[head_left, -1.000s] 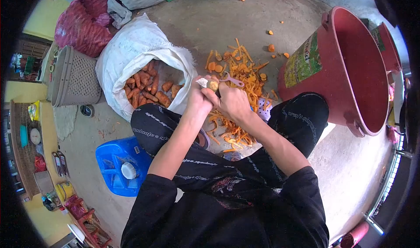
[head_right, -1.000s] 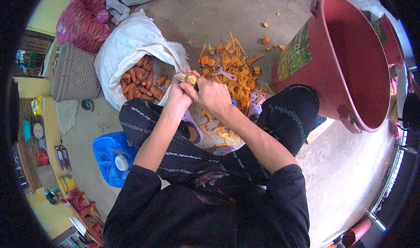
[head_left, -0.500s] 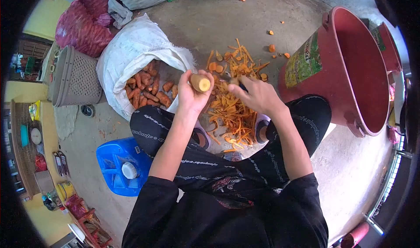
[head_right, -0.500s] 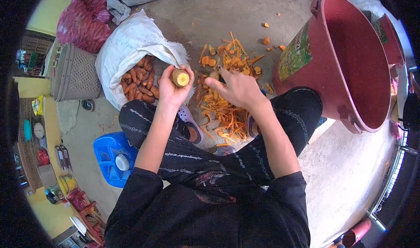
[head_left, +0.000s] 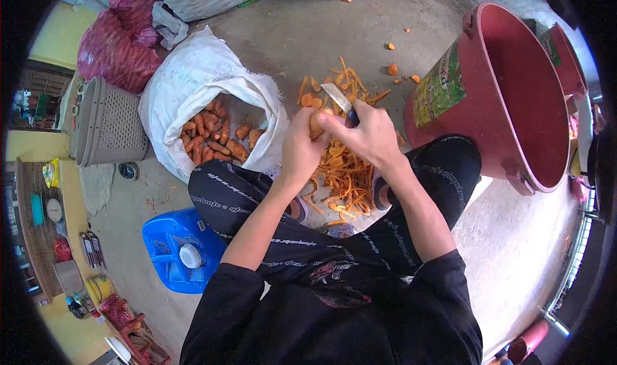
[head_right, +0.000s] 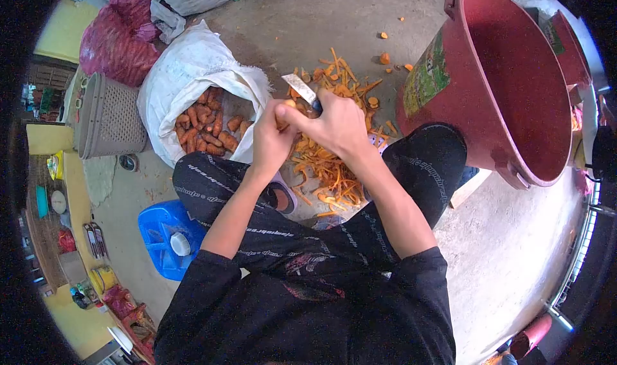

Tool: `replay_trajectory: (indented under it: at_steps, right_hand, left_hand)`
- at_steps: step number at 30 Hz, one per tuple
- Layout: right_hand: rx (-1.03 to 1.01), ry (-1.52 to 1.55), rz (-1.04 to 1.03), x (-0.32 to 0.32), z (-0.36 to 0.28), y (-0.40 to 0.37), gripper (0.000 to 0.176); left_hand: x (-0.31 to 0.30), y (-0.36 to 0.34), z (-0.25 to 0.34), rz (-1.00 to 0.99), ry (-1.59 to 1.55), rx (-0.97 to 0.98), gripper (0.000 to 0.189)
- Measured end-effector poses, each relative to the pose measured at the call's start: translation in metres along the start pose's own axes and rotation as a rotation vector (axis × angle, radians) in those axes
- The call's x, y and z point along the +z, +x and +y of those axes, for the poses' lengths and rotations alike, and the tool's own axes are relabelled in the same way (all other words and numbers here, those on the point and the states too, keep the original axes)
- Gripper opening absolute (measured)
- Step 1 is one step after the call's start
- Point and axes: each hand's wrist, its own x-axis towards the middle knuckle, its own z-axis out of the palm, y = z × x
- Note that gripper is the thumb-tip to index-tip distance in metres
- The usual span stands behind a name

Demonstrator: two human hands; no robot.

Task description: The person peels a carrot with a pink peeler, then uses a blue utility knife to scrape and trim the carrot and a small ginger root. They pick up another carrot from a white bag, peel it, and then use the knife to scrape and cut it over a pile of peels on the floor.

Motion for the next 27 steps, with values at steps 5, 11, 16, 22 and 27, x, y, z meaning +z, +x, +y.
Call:
replay_trajectory:
  at_steps: [5,11,16,22,27]
  right_hand:
    - [-0.042,-0.044,0.004,0.008,-0.001,-0.004,0.077]
    - [-0.1,-0.103,0.044,0.013,0.002,-0.006,0.073]
    - [-0.166,-0.202,0.065,0.017,0.003,-0.008,0.07]
    - [-0.174,-0.085,-0.081,0.015,0.01,-0.006,0.058]
    - [0.108,0.35,0.014,-0.025,0.024,0.011,0.072]
  left_hand:
    - [0.006,-0.003,-0.006,0.018,-0.016,0.017,0.026]
    - [0.006,-0.004,-0.01,-0.009,0.014,0.05,0.026]
    - [0.0,-0.002,-0.013,-0.044,0.111,0.112,0.03]
    - [0.002,-0.006,-0.019,-0.123,0.107,0.059,0.032]
    - [-0.001,-0.002,-0.015,-0.026,0.065,-0.007,0.026]
